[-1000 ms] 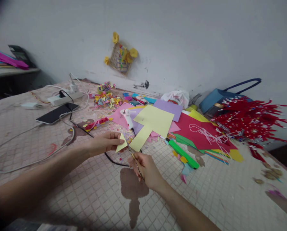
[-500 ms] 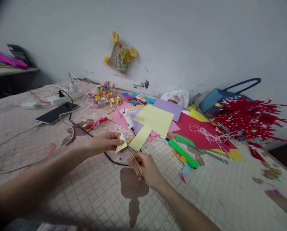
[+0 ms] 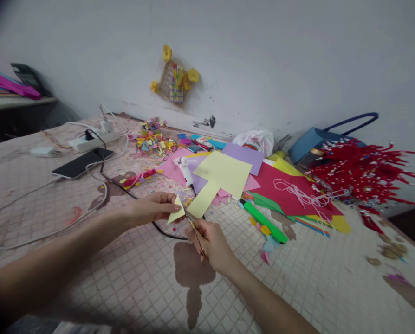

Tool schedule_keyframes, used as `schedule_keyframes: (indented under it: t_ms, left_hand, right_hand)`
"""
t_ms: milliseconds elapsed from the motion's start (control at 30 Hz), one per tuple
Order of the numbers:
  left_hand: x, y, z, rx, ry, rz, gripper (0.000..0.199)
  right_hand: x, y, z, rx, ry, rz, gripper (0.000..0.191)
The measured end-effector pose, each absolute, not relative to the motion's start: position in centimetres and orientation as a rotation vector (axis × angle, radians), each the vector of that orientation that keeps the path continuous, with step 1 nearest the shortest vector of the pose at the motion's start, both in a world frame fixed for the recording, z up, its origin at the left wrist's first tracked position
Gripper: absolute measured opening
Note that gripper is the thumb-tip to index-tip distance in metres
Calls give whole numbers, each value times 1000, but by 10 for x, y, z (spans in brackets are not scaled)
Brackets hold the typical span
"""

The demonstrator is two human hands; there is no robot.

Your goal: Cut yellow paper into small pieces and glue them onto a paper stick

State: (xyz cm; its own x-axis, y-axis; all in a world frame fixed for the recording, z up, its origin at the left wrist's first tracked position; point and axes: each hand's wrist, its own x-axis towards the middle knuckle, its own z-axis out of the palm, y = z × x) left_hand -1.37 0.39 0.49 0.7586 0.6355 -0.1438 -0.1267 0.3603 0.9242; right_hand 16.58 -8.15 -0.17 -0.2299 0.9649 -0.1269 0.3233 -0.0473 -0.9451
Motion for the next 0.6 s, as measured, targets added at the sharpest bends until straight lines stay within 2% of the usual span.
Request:
schedule_keyframes:
  t_ms: [267, 600]
  left_hand:
    - [-14, 3, 6, 1086, 570, 535, 21]
    - [5, -12, -7, 1063, 607, 695, 23]
  right_hand:
    - [168, -77, -6, -1396, -1550, 1240, 39]
    - [144, -76, -4, -1277, -1403, 1114, 23]
